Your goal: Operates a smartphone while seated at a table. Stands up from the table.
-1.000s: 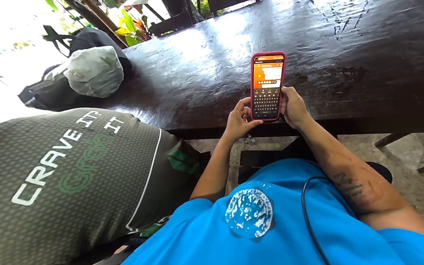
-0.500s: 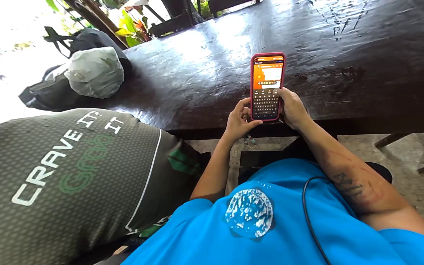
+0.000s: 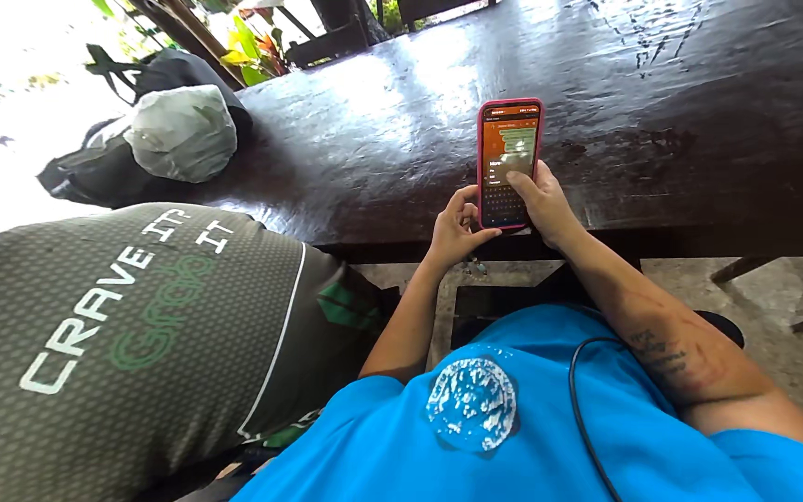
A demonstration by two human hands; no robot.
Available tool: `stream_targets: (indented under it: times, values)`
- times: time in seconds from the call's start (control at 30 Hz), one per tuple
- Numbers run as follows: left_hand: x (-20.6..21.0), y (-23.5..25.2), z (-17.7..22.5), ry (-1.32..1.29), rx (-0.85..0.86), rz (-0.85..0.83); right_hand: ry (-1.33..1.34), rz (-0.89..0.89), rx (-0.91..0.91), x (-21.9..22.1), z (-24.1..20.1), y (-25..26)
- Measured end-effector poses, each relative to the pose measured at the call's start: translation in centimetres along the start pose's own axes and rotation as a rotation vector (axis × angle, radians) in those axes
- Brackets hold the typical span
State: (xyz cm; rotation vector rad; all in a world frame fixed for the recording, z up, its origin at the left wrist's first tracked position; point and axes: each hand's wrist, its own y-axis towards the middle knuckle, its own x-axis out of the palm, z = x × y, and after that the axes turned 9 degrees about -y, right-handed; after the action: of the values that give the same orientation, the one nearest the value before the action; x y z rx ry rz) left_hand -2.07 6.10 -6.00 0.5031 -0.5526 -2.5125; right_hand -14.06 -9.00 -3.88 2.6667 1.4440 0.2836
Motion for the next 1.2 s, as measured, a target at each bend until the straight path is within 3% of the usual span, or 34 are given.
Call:
stream_targets:
  times: [0.3,0.53,1.2]
  values:
    - [0.2,-0.1,-0.1,0.034,0.045,0.03,-0.231,0.132,0.083,1.5,-0.2,0.6]
    - [0.1,-0.1,-0.1,0.025,0.024,0.025,-0.091,0.099,0.062,1.1,-0.8,0.2]
    - [0.1,0.0,0.0,0.067,0.0,0.021,-0.082,0.049,0.026,0.4,-0.8,0.5]
